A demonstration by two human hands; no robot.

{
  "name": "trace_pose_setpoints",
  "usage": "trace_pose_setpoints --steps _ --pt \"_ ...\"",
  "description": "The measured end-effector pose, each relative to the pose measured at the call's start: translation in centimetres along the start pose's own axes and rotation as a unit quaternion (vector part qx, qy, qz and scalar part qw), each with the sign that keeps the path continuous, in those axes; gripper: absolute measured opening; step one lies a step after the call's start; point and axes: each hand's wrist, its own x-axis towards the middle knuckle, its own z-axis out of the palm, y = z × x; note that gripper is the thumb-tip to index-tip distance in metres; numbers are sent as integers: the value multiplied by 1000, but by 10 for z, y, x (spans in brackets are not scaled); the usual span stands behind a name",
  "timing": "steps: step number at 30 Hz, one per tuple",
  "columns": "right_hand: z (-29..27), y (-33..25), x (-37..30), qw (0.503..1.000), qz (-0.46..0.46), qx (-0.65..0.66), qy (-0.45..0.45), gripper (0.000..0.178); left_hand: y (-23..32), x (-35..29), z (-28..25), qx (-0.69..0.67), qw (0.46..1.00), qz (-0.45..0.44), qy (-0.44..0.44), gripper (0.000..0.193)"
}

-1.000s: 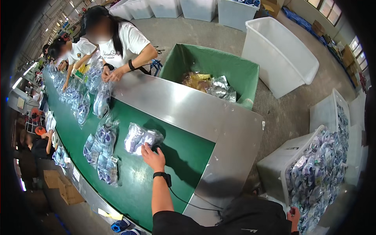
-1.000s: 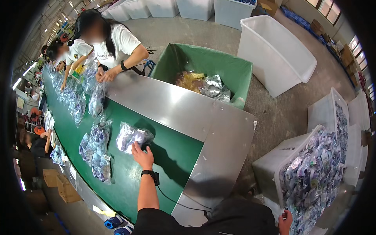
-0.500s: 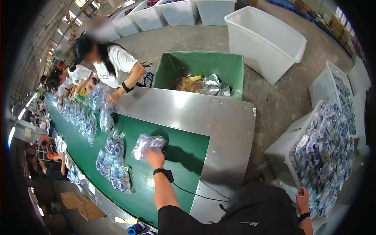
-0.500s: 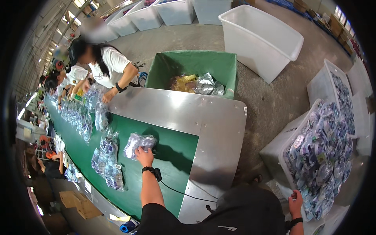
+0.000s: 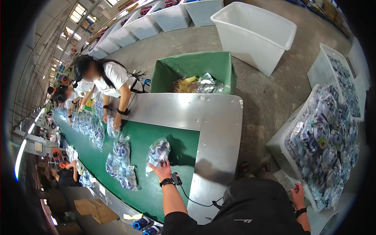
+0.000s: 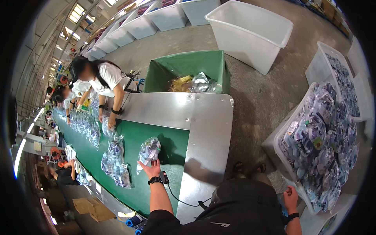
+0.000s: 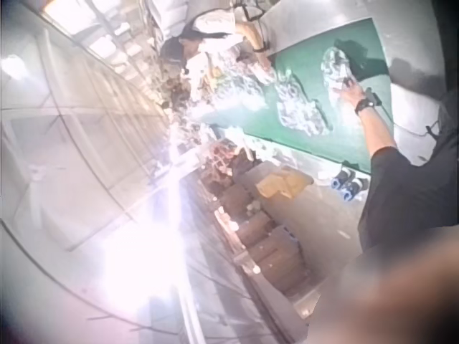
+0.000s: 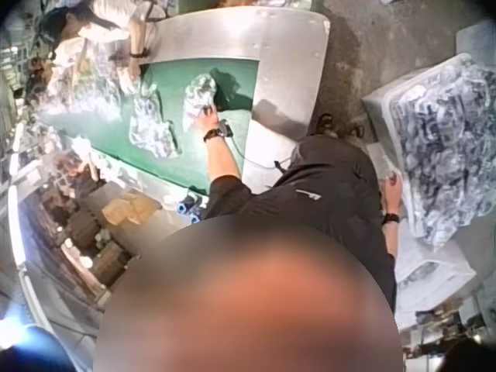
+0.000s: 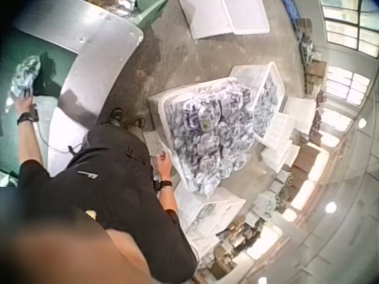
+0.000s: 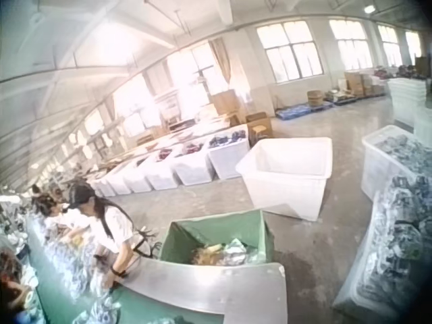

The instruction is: The person repeatedly picks up packaged shoes from a green conveyor belt and places them into a large white bin. The person handles the items one by one, moving them from the belt to the bin in a repetitive cycle.

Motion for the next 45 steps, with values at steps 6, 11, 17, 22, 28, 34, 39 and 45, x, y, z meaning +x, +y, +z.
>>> trace_pose_setpoints --steps 6,11,17,22,28,34,39,45 --pt "-30 7 -13 996 -14 45 72 37 -8 17 5 288 955 10 64 127" --pt "-45 3 -29 999 6 14 49 34 -35 23 -19 305 941 -1 149 116" --pt "-58 -37 -16 996 8 55 67 26 -70 -17 -2 223 970 27 93 56" --pt "-66 -128 8 992 -109 44 49 27 -122 -92 26 285 935 -117 -177 47" --pt "-71 -243 19 963 -250 61 -83 34 -224 -221 63 281 823 -287 -401 62" --pt "-73 -262 8 931 -214 242 -170 53 -292 -328 71 358 720 -427 -414 66" --pt "-108 -221 10 915 -126 358 -137 58 -331 -394 72 439 669 -461 -384 59" --pt "-158 -154 22 926 -60 370 -55 86 -384 -480 73 446 577 -531 -431 60"
